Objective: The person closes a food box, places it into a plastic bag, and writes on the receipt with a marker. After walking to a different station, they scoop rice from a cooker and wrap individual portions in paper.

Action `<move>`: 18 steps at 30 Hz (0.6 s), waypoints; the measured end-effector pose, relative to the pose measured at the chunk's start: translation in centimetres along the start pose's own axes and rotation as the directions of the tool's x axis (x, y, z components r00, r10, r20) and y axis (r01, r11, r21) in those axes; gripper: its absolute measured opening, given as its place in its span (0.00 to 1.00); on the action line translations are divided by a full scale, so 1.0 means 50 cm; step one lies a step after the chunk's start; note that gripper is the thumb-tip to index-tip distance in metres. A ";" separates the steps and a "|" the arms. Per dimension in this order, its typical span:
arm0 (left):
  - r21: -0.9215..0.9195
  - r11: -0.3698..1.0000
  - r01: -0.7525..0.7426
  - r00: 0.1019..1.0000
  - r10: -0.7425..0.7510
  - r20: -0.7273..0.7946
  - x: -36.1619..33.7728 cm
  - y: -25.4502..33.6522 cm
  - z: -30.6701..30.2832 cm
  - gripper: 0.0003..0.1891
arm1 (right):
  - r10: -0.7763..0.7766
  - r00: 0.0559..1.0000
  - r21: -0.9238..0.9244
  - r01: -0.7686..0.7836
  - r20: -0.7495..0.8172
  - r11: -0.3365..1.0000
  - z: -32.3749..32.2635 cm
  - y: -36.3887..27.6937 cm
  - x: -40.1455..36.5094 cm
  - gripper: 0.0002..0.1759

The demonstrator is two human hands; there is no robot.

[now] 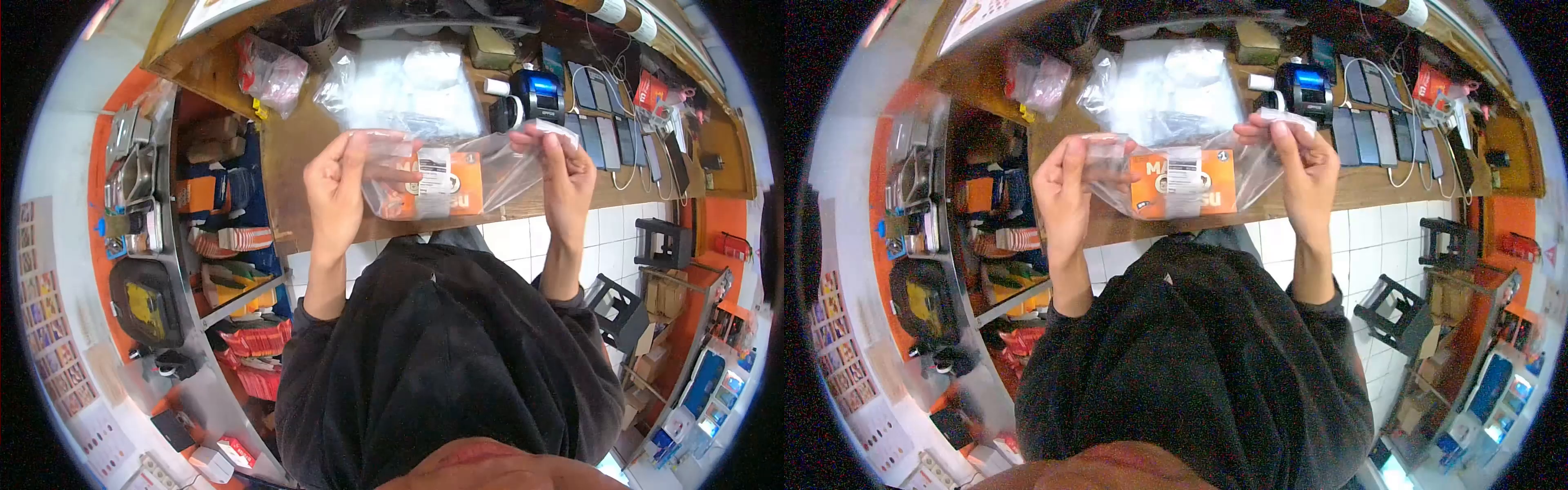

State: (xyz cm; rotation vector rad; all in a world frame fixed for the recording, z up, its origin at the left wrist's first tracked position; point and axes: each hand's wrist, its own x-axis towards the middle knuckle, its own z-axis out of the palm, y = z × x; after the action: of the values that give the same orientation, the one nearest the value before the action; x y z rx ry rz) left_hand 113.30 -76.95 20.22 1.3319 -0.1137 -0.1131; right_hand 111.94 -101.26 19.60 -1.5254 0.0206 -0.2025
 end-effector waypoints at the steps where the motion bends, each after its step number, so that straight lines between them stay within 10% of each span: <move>1: -0.001 1.000 -0.003 1.000 0.003 0.003 0.003 -0.002 -0.006 0.23 | -0.023 1.000 0.001 0.023 0.001 1.000 0.011 0.006 0.005 0.10; 4: 0.231 0.973 0.017 0.997 -0.033 0.066 -0.008 -0.062 -0.034 0.23 | 0.064 0.972 -0.124 -0.036 0.227 0.992 0.079 0.034 -0.005 0.14; 5: 0.237 0.970 0.056 0.989 -0.086 0.117 -0.030 -0.080 -0.027 0.17 | -0.118 0.970 -0.253 0.172 0.213 0.952 0.108 0.064 -0.013 0.21; 6: 0.420 0.830 -0.367 0.922 0.264 0.285 -0.026 -0.053 0.014 0.16 | -0.279 0.948 -0.622 0.313 0.156 0.717 0.130 0.103 -0.029 0.23; 7: 0.594 0.704 -0.389 0.911 0.196 0.364 -0.042 -0.026 0.021 0.15 | -0.274 0.950 -0.622 0.307 0.152 0.720 0.137 0.113 -0.038 0.23; 10: 0.660 0.490 -0.570 0.820 0.282 0.498 -0.042 -0.069 -0.038 0.18 | 0.029 0.998 -0.029 -0.027 0.053 0.999 0.160 0.098 -0.045 0.22; 13: 0.623 0.565 -0.541 0.828 0.489 0.275 -0.007 -0.161 -0.061 0.25 | 0.257 0.954 0.023 -0.264 0.153 0.964 0.120 0.065 -0.049 0.25; 15: 0.693 0.603 -0.395 0.912 0.164 0.377 0.035 -0.259 -0.046 0.32 | 0.403 0.887 0.049 -0.423 0.226 0.905 0.102 0.057 -0.050 0.27; 17: 0.690 0.512 -0.512 0.856 0.236 0.460 0.061 -0.302 -0.049 0.31 | 0.194 0.919 -0.078 -0.178 0.343 0.981 0.102 -0.004 -0.048 0.25; 18: 0.676 0.405 -0.615 0.788 0.301 0.537 0.072 -0.320 -0.048 0.30 | 0.189 0.920 -0.533 0.025 0.342 0.846 0.063 -0.015 -0.046 0.22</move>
State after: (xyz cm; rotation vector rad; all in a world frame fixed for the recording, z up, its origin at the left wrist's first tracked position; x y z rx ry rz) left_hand 116.95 -78.89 4.18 2.1925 -0.9568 0.2491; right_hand 110.05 -97.86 20.24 -2.0939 -0.1842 0.1989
